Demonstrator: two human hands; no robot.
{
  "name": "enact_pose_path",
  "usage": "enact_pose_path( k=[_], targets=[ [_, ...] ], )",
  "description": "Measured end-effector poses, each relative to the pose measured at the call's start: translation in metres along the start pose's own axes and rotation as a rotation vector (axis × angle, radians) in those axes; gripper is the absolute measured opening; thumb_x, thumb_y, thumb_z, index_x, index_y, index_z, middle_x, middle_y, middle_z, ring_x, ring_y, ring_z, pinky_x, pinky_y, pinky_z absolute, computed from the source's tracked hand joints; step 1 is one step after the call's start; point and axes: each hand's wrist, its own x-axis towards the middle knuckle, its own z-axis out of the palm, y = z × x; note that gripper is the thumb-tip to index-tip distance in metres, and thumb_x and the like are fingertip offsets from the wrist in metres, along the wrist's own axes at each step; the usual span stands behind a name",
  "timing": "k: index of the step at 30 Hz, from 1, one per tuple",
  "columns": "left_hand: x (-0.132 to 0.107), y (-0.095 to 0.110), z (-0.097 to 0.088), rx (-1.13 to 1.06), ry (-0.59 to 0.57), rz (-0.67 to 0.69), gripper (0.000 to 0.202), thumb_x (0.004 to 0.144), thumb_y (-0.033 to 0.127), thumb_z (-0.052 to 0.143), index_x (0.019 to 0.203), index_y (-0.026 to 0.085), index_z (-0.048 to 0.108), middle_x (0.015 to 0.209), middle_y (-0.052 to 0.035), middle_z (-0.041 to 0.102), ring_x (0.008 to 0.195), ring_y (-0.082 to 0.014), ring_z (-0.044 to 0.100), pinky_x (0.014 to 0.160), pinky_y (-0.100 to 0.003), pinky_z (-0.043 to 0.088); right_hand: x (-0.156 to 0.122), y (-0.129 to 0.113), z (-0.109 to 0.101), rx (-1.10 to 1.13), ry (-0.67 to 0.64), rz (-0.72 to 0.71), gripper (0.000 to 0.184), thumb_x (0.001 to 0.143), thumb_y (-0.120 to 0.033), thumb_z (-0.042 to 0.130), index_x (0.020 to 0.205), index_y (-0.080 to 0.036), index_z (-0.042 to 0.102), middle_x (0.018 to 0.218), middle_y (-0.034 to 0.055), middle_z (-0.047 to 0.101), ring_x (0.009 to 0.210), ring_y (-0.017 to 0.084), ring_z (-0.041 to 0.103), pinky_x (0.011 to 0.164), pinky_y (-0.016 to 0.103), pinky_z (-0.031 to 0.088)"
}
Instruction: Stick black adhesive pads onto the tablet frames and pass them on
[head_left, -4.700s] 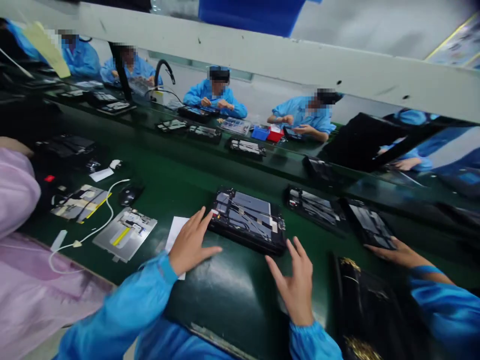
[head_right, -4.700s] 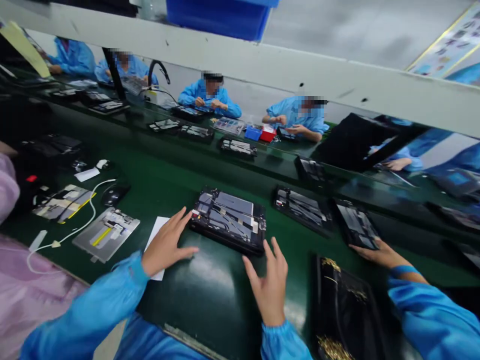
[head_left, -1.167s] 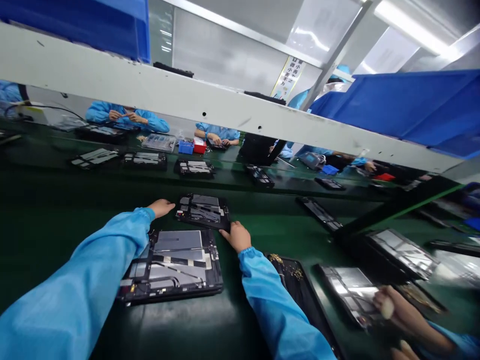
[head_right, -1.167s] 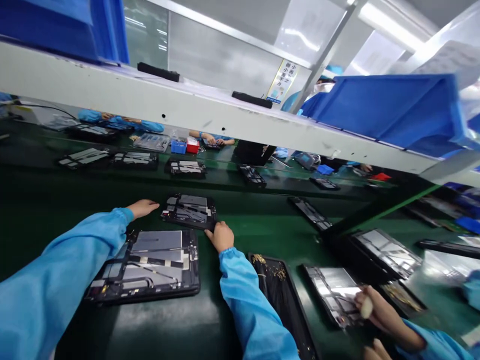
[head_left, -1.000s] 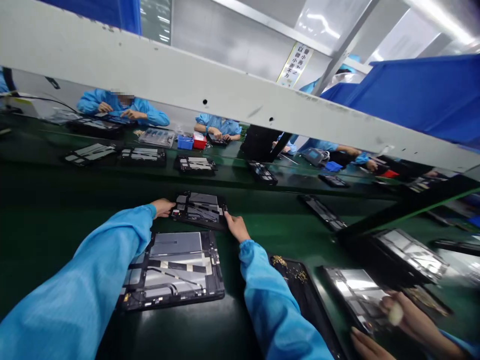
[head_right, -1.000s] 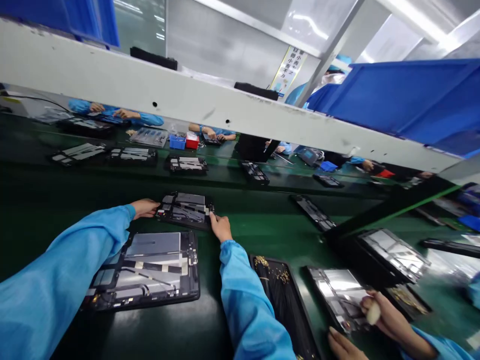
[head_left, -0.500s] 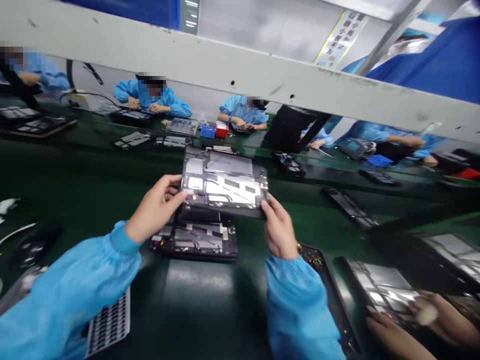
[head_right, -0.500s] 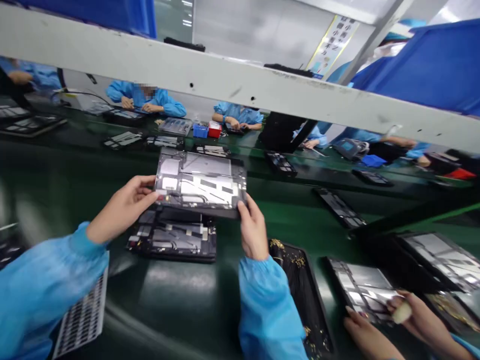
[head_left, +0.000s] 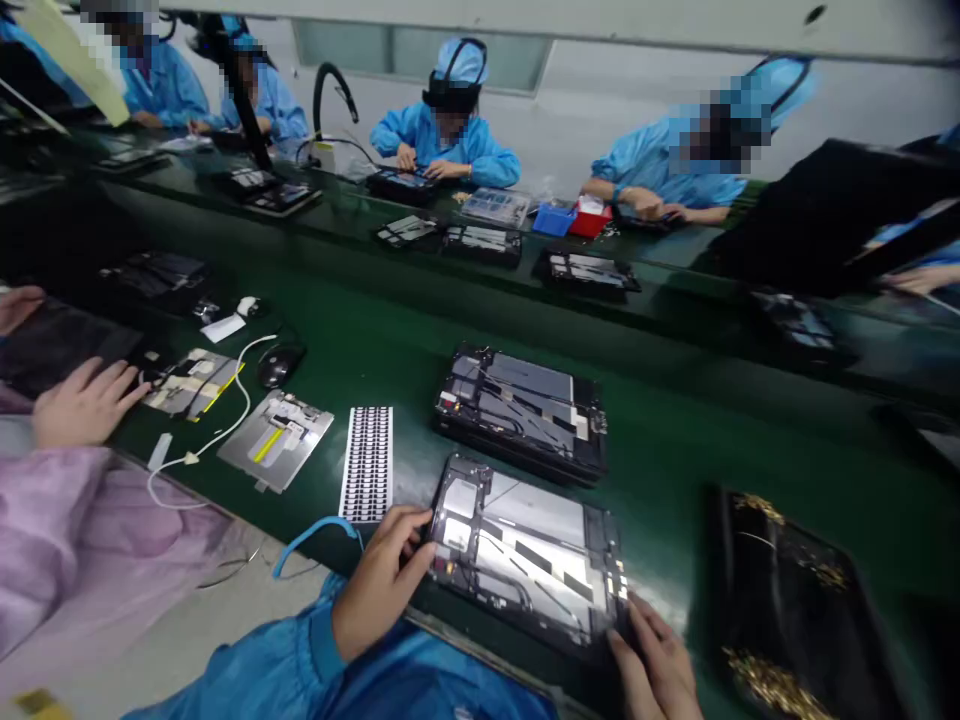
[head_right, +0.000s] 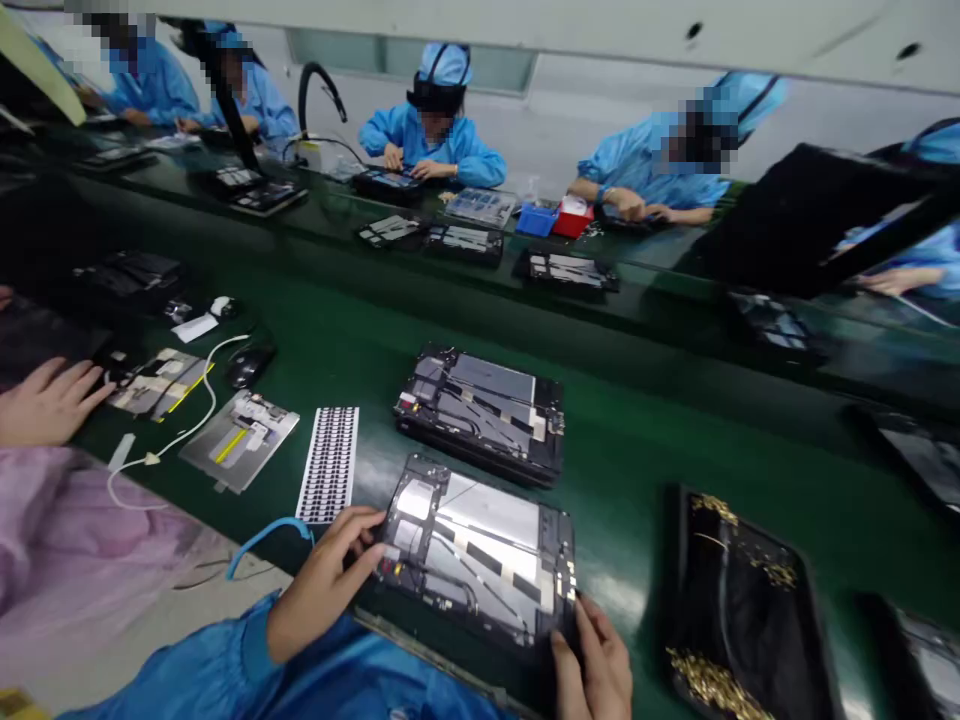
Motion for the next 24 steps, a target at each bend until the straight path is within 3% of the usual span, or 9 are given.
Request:
enact_pose_path(
  k=[2,5,7,9,11,13,16,24],
  targets=[
    [0.004,-0.007,-0.012,0.040,-0.023,0.055,0.031,0.099,0.037,0.049,0.123,0.029,0.066,0.129,-0.0093,0.064,0.103,-0.0199,0.068,0.094,-0.037,0.058,0.009,-0.027,-0.001,-0.174,0.116,-0.147,0.066,0.083,-0.063,0.055,0.119,-0.010,0.069,0.137,0.0285,0.054,0.124,0.052,0.055,0.102,0.072,0.042],
    [0.008,-0.022,-0.039,0.254,0.117,0.157,0.033,0.102,0.034,0.044,0.124,0.029,0.067,0.137,-0.0076,0.062,0.126,-0.0229,0.060,0.110,-0.042,0.049,0.011,-0.093,0.011,-0.238,0.202,-0.397,0.045,0.090,-0.047,0.060,0.122,-0.015,0.065,0.135,0.0267,0.053,0.123,0.047,0.054,0.097,0.066,0.045],
    [0.012,-0.038,-0.054,0.454,0.207,0.207,0.037,0.102,0.035,0.044,0.134,0.028,0.061,0.149,-0.0077,0.055,0.139,-0.0273,0.049,0.118,-0.051,0.039,0.008,-0.141,0.035,-0.112,0.029,-0.608,0.024,0.095,-0.033,0.059,0.117,-0.024,0.064,0.117,0.0168,0.063,0.110,0.035,0.061,0.092,0.052,0.051],
    [0.016,-0.053,-0.060,0.614,0.194,0.235,0.044,0.101,0.036,0.045,0.144,0.027,0.052,0.157,-0.0076,0.045,0.146,-0.0297,0.041,0.121,-0.055,0.032,0.005,-0.182,0.068,-0.081,-0.256,-0.826,0.019,0.099,-0.023,0.054,0.114,-0.026,0.063,0.103,0.0098,0.068,0.095,0.027,0.064,0.083,0.043,0.053],
    [0.019,-0.065,-0.060,0.698,0.154,0.242,0.049,0.102,0.036,0.044,0.150,0.026,0.044,0.160,-0.0078,0.040,0.148,-0.0289,0.038,0.122,-0.055,0.031,0.006,-0.210,0.102,-0.170,-0.401,-0.968,0.013,0.098,-0.019,0.054,0.105,-0.023,0.064,0.095,0.0075,0.069,0.087,0.025,0.063,0.078,0.039,0.051],
    [0.021,-0.070,-0.058,0.736,0.140,0.247,0.051,0.103,0.036,0.042,0.152,0.025,0.041,0.161,-0.0084,0.038,0.149,-0.0276,0.037,0.122,-0.053,0.031,0.008,-0.226,0.130,-0.307,-0.435,-1.048,0.007,0.097,-0.018,0.059,0.095,-0.020,0.065,0.090,0.0072,0.067,0.083,0.024,0.061,0.075,0.038,0.049],
    [0.021,-0.072,-0.055,0.747,0.143,0.253,0.052,0.103,0.036,0.041,0.153,0.024,0.040,0.161,-0.0078,0.036,0.149,-0.0272,0.035,0.123,-0.051,0.030,0.012,-0.233,0.154,-0.473,-0.426,-1.091,0.011,0.096,-0.016,0.060,0.086,-0.017,0.064,0.085,0.0077,0.065,0.081,0.024,0.060,0.073,0.037,0.047],
    [0.025,-0.074,-0.058,0.697,0.142,0.285,0.053,0.102,0.038,0.039,0.154,0.028,0.038,0.162,-0.0065,0.035,0.150,-0.0288,0.035,0.123,-0.053,0.028,0.019,-0.242,0.173,-0.573,-0.538,-1.017,0.011,0.097,-0.017,0.054,0.094,-0.013,0.064,0.090,0.0121,0.067,0.086,0.025,0.062,0.079,0.038,0.050]
  ],
)
